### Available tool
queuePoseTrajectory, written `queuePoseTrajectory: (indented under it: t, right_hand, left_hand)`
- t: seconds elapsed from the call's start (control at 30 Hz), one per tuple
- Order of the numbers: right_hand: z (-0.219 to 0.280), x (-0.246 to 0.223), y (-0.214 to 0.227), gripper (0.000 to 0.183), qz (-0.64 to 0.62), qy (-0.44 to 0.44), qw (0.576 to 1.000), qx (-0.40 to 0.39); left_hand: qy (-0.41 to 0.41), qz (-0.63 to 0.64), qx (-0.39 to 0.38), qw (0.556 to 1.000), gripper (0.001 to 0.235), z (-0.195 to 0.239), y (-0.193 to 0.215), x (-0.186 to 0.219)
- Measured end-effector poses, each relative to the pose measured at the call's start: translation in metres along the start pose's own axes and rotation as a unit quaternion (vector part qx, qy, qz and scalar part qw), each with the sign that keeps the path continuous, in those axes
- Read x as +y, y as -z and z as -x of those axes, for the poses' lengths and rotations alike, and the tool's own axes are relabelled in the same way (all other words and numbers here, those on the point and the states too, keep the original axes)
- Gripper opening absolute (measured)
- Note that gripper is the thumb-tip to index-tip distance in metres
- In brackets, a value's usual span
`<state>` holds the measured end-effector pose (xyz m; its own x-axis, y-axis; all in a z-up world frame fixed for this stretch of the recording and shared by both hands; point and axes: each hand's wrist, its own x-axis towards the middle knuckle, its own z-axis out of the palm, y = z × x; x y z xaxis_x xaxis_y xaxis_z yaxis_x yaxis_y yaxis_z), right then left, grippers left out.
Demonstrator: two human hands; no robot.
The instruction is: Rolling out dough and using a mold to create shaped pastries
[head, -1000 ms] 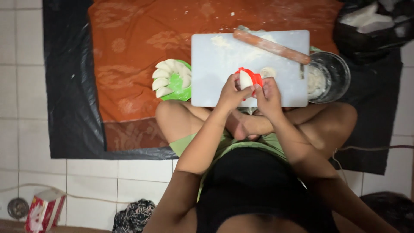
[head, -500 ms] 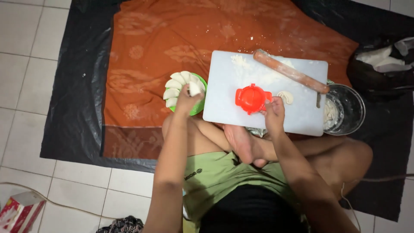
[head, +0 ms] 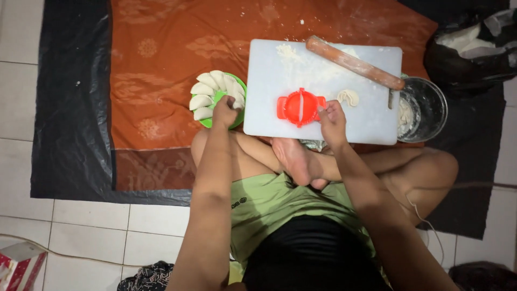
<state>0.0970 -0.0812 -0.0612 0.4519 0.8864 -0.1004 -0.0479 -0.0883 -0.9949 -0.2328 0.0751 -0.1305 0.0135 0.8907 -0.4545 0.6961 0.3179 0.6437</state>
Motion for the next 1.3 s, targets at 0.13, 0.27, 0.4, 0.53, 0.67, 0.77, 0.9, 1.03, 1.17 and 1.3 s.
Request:
queuePoseTrajectory:
  t: [0.13,0.27,0.4,0.53,0.67,0.77,0.9,1.03,1.17,1.3]
  right_hand:
    - [-0.001,0.016,-0.001,0.010,0.044,0.031,0.998,0.019]
    - [-0.003,0.005,-0.007,0.009,-0.014,0.037,0.999,0.016]
    - [-0.002,0.004,-0.008,0.007,-0.072,0.026,0.997,0.009]
    - [-0.010,0.023,0.001,0.006,-0.103,0.003,0.995,-0.012]
    - [-0.013,0.029,0.007,0.007,-0.114,-0.028,0.993,-0.012]
    - [-0.018,0.035,0.008,0.008,-0.152,-0.037,0.988,-0.011]
    - [-0.014,0.024,0.006,0.008,-0.190,-0.047,0.981,-0.003]
    - [-0.012,0.022,0.005,0.008,-0.194,-0.046,0.980,-0.005]
    - [-0.012,0.014,0.003,0.011,-0.190,-0.040,0.981,-0.009]
    - [-0.011,0.013,0.003,0.013,-0.189,-0.038,0.981,-0.010]
  left_hand:
    - [-0.049,0.008,0.019,0.999,0.032,0.003,0.001,-0.003]
    - [-0.100,-0.049,0.029,0.993,0.026,0.010,0.008,0.008]
    - [-0.050,-0.007,0.066,0.997,0.044,0.020,0.012,0.020]
    - [-0.012,-0.048,0.050,0.998,0.032,-0.015,-0.006,-0.022]
    - [0.001,-0.061,-0.007,0.998,0.046,-0.011,-0.008,-0.025]
    - [-0.010,-0.068,-0.042,0.997,0.049,0.004,0.001,0.002]
    - [-0.026,-0.157,-0.050,0.986,0.040,0.025,0.020,0.030]
    - [-0.027,-0.268,-0.033,0.962,0.036,0.017,0.004,0.018]
    - [-0.013,-0.229,-0.079,0.970,0.045,0.039,0.014,0.047]
    - [-0.016,-0.249,-0.068,0.966,0.031,0.026,0.008,0.033]
